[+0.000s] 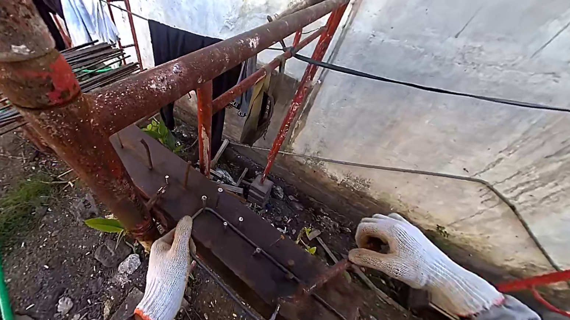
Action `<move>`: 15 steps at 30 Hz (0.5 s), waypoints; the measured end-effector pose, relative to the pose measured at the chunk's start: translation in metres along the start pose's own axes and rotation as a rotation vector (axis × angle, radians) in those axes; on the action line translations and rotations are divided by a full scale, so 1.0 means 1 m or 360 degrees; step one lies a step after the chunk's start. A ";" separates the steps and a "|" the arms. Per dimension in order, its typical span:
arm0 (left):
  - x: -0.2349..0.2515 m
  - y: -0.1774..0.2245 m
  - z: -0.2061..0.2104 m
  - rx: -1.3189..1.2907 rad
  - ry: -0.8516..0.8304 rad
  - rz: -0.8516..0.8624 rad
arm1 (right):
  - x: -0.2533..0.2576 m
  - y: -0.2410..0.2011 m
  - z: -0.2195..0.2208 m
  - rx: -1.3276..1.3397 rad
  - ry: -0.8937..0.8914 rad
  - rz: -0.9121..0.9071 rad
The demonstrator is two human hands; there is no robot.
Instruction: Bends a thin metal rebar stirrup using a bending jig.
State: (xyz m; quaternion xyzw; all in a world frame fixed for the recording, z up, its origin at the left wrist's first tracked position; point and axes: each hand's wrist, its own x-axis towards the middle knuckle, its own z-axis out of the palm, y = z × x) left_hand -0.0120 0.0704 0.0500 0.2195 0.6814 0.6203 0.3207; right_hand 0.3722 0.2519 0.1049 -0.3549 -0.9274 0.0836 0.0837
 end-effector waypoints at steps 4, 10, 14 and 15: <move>-0.001 0.002 0.004 -0.0033 0.0055 0.0005 | 0.045 -0.003 -0.015 -0.0146 -0.0269 -0.0178; -0.002 0.004 0.005 0.0028 0.0107 0.0000 | 0.089 -0.014 -0.019 -0.0235 -0.0497 -0.0278; -0.003 0.004 0.006 0.0081 0.0124 0.0038 | 0.083 -0.014 -0.019 -0.0212 -0.0517 -0.0242; -0.003 0.004 0.005 0.0089 0.0123 0.0040 | 0.076 -0.013 -0.018 -0.0201 -0.0503 -0.0224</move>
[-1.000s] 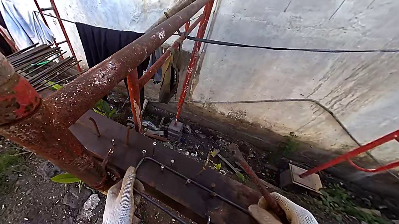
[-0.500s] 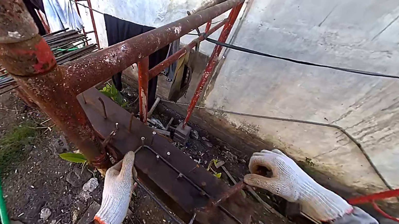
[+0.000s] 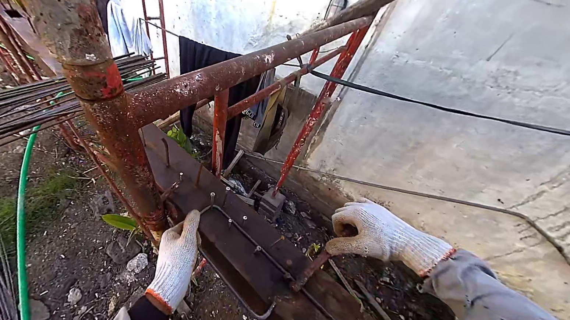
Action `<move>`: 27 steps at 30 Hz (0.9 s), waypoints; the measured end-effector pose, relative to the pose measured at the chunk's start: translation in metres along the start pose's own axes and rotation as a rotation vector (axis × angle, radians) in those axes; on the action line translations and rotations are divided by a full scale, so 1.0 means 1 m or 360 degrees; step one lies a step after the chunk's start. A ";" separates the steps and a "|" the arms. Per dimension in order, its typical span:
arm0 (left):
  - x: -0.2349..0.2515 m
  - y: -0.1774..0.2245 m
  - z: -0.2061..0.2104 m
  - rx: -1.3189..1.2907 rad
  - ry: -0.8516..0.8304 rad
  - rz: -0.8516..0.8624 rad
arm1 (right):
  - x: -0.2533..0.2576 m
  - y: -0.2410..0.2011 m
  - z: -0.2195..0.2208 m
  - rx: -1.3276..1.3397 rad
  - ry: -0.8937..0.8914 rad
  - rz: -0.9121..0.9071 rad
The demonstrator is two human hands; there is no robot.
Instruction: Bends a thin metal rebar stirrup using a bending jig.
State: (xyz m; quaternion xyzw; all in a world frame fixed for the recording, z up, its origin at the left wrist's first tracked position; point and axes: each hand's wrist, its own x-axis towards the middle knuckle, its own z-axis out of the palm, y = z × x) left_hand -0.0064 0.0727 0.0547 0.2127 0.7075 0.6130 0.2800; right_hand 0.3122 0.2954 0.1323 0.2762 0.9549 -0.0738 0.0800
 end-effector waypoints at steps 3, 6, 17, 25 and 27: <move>0.000 -0.003 0.000 0.0001 -0.0010 0.0004 | -0.024 -0.003 0.021 0.0043 0.0136 0.0052; 0.000 -0.004 0.002 0.0023 0.0011 0.0004 | -0.034 -0.002 0.034 -0.0043 0.0291 0.0030; -0.004 -0.001 0.005 0.0147 0.0111 0.0039 | -0.043 -0.005 0.033 -0.0451 0.0348 -0.0002; -0.008 -0.001 0.011 0.0227 0.0212 0.0039 | -0.097 -0.049 0.072 -0.0371 0.0597 0.0482; -0.012 0.001 0.013 0.0247 0.0246 -0.0014 | -0.127 -0.093 0.091 -0.0302 0.0655 0.0836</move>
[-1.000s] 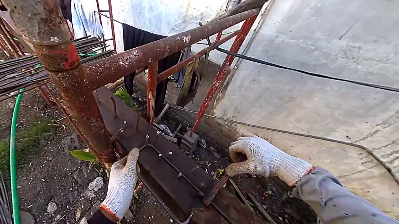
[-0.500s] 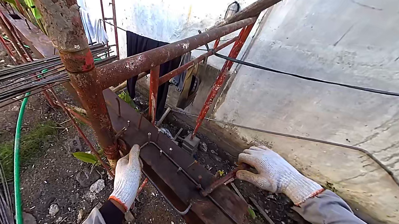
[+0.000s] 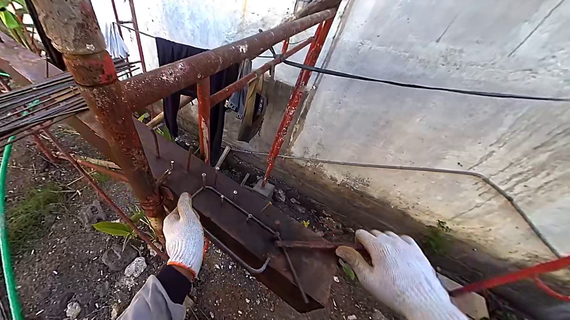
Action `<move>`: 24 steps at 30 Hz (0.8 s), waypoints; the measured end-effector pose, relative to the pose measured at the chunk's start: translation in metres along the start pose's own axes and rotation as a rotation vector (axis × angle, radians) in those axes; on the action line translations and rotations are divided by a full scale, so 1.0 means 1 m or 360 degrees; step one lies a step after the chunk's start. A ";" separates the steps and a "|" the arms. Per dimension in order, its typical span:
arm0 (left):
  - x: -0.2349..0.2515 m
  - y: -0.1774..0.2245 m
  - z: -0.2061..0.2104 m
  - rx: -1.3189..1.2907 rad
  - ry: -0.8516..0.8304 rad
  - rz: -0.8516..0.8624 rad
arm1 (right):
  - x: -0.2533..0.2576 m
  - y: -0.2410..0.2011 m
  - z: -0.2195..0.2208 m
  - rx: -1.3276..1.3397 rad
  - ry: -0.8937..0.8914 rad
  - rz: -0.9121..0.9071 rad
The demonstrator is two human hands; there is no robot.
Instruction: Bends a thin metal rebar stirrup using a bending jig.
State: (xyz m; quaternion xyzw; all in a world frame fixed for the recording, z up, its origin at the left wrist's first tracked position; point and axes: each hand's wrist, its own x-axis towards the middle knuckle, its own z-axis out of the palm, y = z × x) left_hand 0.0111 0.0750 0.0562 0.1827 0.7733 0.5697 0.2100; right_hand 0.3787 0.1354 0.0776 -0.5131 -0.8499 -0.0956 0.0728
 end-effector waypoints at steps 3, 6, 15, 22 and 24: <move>-0.004 0.003 0.003 -0.0103 0.0054 -0.0010 | -0.064 -0.058 -0.012 0.0074 -0.0003 0.0540; -0.004 0.002 0.006 -0.0180 0.0060 0.0005 | -0.081 -0.079 -0.012 0.0080 0.0030 0.0705; 0.003 -0.002 0.005 -0.0300 -0.0009 0.0016 | -0.062 -0.040 0.009 0.0126 -0.0019 0.0488; 0.004 -0.002 0.001 -0.0250 -0.0071 0.0020 | -0.070 -0.054 -0.005 0.0075 -0.0031 0.0584; 0.007 -0.006 -0.002 -0.0370 -0.0144 -0.0031 | -0.072 -0.057 0.000 0.0030 0.0096 0.0611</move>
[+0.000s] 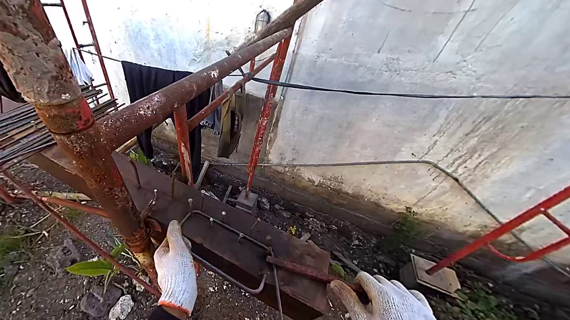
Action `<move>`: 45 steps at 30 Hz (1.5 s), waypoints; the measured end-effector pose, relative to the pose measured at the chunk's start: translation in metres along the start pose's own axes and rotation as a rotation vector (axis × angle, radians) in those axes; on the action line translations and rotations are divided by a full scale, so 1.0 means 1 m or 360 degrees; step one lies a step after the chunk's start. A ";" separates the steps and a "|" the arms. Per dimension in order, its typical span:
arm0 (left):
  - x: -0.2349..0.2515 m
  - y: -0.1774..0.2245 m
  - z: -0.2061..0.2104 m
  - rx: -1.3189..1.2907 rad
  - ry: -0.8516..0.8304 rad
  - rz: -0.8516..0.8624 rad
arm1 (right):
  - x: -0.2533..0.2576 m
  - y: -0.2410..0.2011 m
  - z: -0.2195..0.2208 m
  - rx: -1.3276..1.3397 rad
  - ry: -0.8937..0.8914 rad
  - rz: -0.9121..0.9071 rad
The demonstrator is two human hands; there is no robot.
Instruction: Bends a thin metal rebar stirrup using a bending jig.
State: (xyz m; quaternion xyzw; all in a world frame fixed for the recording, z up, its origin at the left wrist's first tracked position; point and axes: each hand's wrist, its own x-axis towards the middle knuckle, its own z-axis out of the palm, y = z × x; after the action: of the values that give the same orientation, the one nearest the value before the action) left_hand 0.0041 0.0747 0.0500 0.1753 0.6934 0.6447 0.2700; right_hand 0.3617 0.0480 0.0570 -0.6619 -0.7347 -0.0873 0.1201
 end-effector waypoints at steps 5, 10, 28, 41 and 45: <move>-0.039 -0.008 -0.045 0.0439 -0.0132 0.0708 | -0.006 -0.012 -0.010 -0.0045 0.0097 0.0062; -0.068 0.003 -0.045 0.1458 -0.1054 0.1923 | -0.011 -0.024 -0.019 -0.0070 -0.0025 0.0162; -0.079 0.010 -0.009 0.1766 -0.1056 0.1853 | -0.069 -0.099 -0.023 -0.0050 -0.0084 0.0823; -0.073 0.011 -0.004 0.1744 -0.1077 0.1921 | -0.067 -0.083 -0.014 -0.0020 0.0064 0.0712; -0.072 0.011 -0.007 0.1768 -0.1088 0.1890 | -0.063 -0.062 -0.008 -0.0012 0.0063 0.0529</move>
State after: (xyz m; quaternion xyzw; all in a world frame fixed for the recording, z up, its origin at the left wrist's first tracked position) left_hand 0.0558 0.0274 0.0716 0.7960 0.5822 0.1606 -0.0411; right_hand 0.3064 -0.0213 0.0484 -0.7730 -0.6122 -0.0820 0.1448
